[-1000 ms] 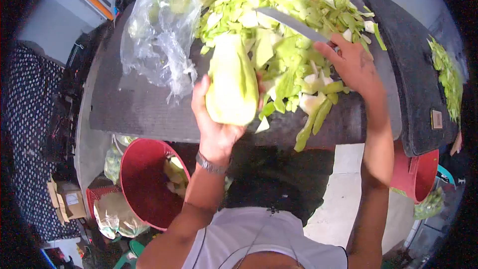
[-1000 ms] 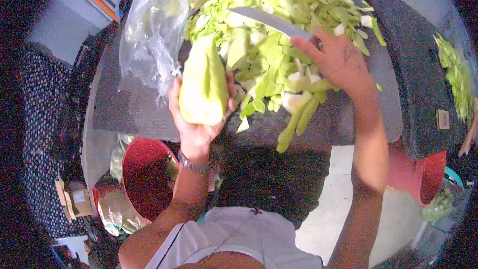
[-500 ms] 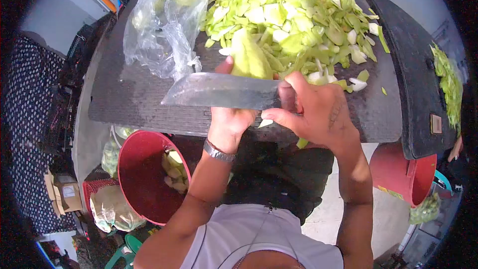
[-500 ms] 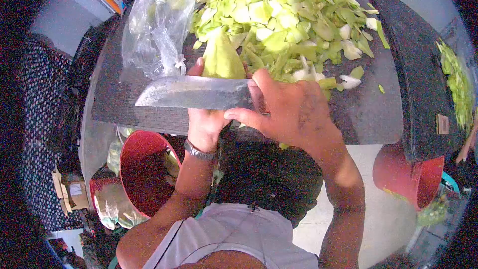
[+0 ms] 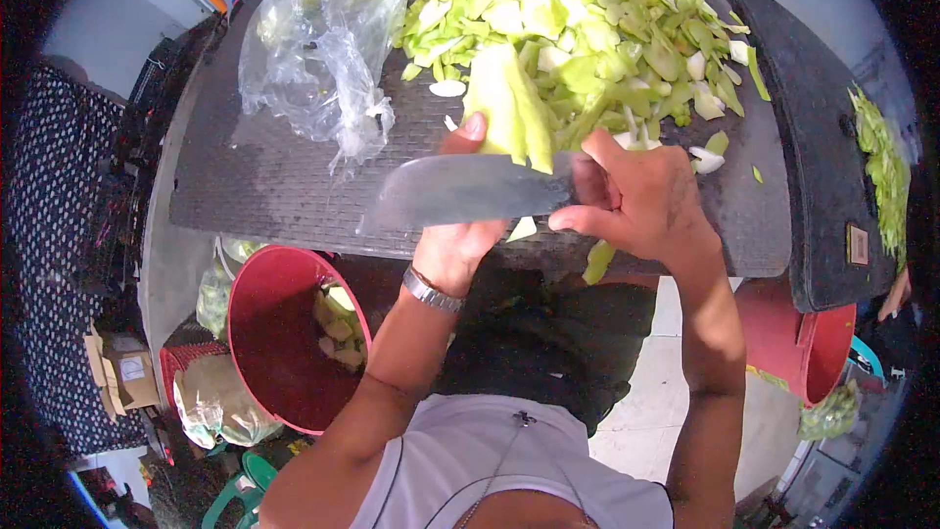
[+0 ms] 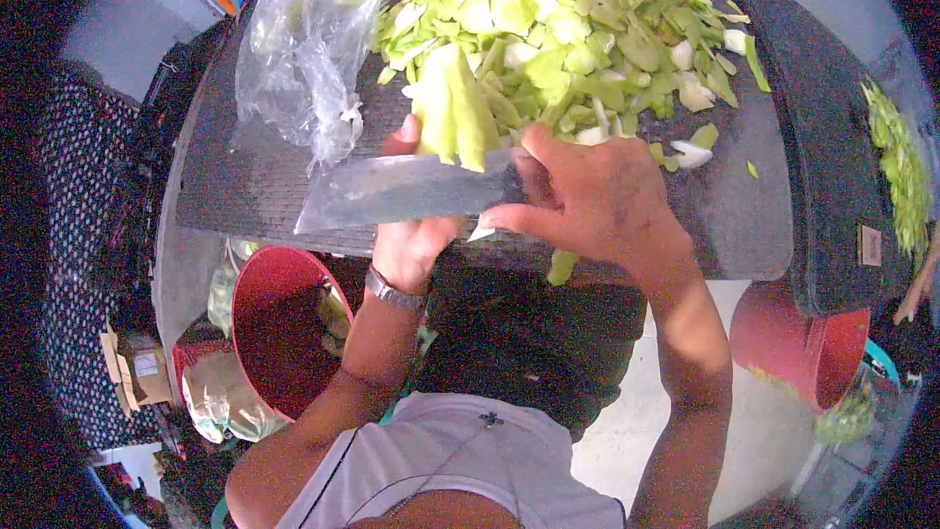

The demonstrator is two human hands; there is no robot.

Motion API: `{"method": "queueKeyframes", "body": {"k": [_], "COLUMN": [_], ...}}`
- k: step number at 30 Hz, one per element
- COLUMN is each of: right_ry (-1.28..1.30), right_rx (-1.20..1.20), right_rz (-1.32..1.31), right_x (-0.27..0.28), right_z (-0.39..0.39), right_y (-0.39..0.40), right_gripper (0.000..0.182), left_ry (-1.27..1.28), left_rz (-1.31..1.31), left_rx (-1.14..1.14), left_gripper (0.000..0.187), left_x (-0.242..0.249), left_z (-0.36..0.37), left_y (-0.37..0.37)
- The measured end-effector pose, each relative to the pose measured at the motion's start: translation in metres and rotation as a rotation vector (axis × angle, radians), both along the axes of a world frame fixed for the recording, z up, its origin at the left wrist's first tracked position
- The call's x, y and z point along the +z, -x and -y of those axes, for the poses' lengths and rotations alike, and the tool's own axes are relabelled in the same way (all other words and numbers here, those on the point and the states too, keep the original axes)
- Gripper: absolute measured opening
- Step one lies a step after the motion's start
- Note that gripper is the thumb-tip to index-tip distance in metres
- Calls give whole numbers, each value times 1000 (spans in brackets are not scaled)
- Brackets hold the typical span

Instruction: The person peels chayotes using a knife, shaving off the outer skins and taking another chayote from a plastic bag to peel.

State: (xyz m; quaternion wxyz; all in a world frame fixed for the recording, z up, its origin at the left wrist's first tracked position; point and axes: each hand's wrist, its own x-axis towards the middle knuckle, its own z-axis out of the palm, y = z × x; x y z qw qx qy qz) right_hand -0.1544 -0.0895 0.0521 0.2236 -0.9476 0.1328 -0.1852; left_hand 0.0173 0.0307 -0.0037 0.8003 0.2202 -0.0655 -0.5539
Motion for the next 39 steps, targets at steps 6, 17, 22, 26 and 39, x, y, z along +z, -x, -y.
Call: {"method": "queueKeyframes", "body": {"k": [6, 17, 22, 26, 39], "right_ry": [-113, -86, -62, -112, -104], "right_rx": [-373, -12, -43, -402, 14], "right_rz": [-45, 34, 2, 106, 20], "right_x": [-16, 0, -5, -32, 2], "right_z": [41, -10, 4, 64, 3], "right_y": [20, 1, 1, 12, 0], "right_gripper": [45, 57, 54, 52, 53], "left_ry": [14, 40, 131, -20, 15], "left_rz": [108, -23, -153, 177, -64], "left_rx": [-80, -68, -124, -111, -97], "left_gripper": [67, 47, 57, 73, 54], "left_x": [0, -13, -27, -9, -31], "left_z": [-14, 0, -11, -22, -14], "left_y": [-8, 2, -7, -1, -5]}}
